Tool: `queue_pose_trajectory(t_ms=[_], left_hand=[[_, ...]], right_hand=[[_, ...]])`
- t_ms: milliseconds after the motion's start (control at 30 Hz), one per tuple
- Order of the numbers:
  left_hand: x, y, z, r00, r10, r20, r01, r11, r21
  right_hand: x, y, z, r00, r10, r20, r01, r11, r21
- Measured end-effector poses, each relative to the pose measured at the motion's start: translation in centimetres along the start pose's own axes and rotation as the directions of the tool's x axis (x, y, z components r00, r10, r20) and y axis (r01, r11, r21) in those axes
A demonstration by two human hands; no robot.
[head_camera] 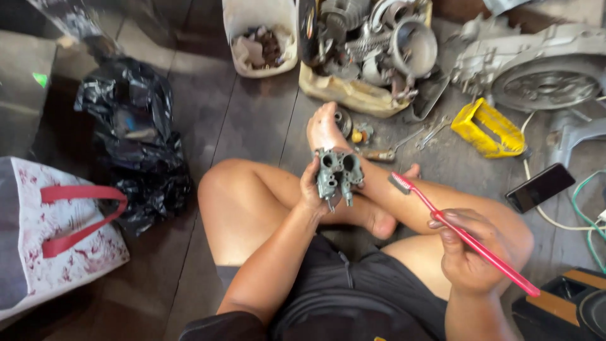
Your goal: Cleaning the exterior and interior of a motorcycle carburetor body using a toothbrush.
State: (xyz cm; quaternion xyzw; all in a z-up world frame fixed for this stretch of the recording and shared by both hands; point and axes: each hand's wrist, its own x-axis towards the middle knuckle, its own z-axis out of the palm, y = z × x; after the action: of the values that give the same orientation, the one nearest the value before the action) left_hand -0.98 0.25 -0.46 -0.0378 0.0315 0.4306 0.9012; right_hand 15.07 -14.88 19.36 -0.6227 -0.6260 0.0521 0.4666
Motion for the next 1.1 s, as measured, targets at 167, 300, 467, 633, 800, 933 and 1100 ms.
queue_pose_trajectory(t_ms=[167,300,467,633,800,933,1100], left_hand=[[-0.4,0.1,1.8,0.998,0.023,0.062,-0.029,0.995,0.096],[-0.2,0.2,2.3,0.998,0.025,-0.056,-0.016,0.988,0.152],[0.6,-0.1,-2.6,0.997,0.034,-0.067,-0.022,0.983,0.183],[0.1,0.0,0.1,0.998,-0.002,-0.07,0.017,0.977,0.212],[-0.2,0.1,0.7,0.993,-0.116,0.022,0.097,0.907,0.409],[-0.6,-0.3,0.0,0.991,-0.131,-0.041,0.136,0.891,0.433],[-0.5,-0.4,-0.4,0.989,-0.147,-0.009,0.136,0.885,0.445]], right_hand=[[1.7,-0.5,3.8,0.976,-0.215,0.021,0.212,0.974,0.085],[2.5,0.6,7.4,0.957,-0.288,0.041,0.282,0.952,0.118],[2.2,1.9,8.0,0.957,-0.258,0.131,0.248,0.965,0.085],[2.8,0.3,5.0,0.937,-0.248,0.244,0.237,0.969,0.071],[2.7,0.9,3.3,0.875,-0.177,0.451,0.198,0.98,0.001],[2.9,-0.4,1.5,0.902,-0.167,0.398,0.172,0.985,0.023],[2.5,-0.1,1.3,0.909,-0.242,0.339,0.222,0.97,0.099]])
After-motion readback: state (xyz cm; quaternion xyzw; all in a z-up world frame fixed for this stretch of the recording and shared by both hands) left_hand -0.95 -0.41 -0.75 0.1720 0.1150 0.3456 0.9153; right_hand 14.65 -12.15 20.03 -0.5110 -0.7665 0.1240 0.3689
